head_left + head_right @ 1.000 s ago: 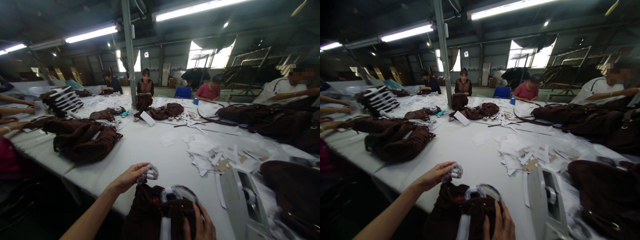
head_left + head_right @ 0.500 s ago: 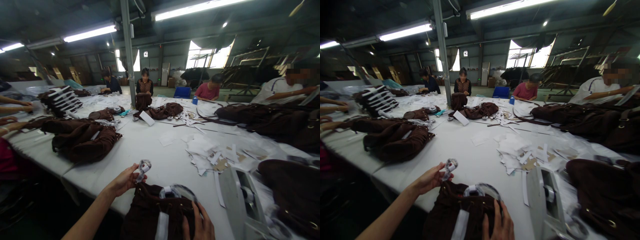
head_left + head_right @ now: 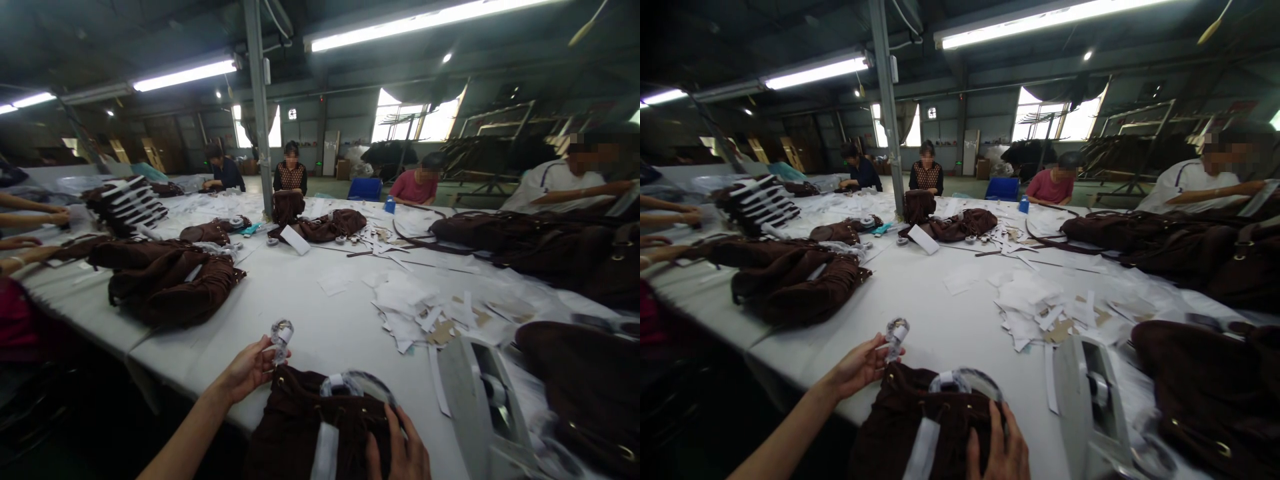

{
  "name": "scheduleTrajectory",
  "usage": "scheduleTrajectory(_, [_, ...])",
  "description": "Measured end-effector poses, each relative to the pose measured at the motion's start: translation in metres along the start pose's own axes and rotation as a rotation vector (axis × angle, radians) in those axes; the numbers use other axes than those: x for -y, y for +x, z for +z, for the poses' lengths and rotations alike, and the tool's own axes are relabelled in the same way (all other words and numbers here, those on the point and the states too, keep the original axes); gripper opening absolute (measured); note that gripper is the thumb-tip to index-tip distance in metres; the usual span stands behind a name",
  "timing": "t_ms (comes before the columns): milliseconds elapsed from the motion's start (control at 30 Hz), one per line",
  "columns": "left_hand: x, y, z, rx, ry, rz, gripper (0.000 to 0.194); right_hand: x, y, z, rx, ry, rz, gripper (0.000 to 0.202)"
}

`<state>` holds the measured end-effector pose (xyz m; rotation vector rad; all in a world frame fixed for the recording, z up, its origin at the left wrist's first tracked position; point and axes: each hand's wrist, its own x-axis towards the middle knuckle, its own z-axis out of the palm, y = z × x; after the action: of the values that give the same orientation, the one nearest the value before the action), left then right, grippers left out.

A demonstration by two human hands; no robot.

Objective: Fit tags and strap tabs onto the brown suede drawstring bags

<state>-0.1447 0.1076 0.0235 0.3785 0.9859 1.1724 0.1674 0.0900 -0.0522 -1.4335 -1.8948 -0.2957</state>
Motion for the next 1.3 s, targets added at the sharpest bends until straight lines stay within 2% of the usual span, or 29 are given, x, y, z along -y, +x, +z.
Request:
scheduleTrajectory(167, [0.004, -0.002, -0.002, -0.024, -0.008, 0.033, 0.029, 0.001, 0.001, 0.000, -0.010, -0.007, -0.001, 0.051])
scheduleTrajectory(267, [0.006, -0.003, 0.000, -0.049, 0.042, 0.115, 0.027, 0.002, 0.001, -0.001, -0.017, -0.006, -0.012, 0.051])
scheduleTrajectory(467, [0.000, 0.000, 0.018, -0.002, 0.179, 0.207, 0.034, 0.005, 0.002, -0.004, -0.018, -0.007, -0.007, 0.050])
scheduleTrajectory(667, [-0.013, 0.002, 0.041, 0.128, 0.466, 0.152, 0.030, 0.010, 0.003, -0.004, -0.020, 0.003, 0.019, 0.049])
scheduleTrajectory(833, [-0.021, 0.007, 0.050, 0.213, 0.707, 0.061, 0.027, 0.012, 0.003, -0.007, -0.017, 0.001, 0.009, 0.049])
scheduleTrajectory(967, [-0.027, 0.012, 0.055, 0.270, 0.817, 0.023, 0.026, 0.011, 0.003, -0.008, -0.012, 0.004, -0.003, 0.048])
scheduleTrajectory(1100, [-0.033, 0.013, 0.054, 0.285, 0.851, 0.035, 0.027, 0.011, 0.003, -0.007, -0.008, 0.004, -0.004, 0.049])
scheduleTrajectory(1300, [-0.036, 0.007, 0.038, 0.257, 0.795, 0.066, 0.033, 0.011, 0.001, -0.007, 0.010, 0.022, 0.012, 0.049])
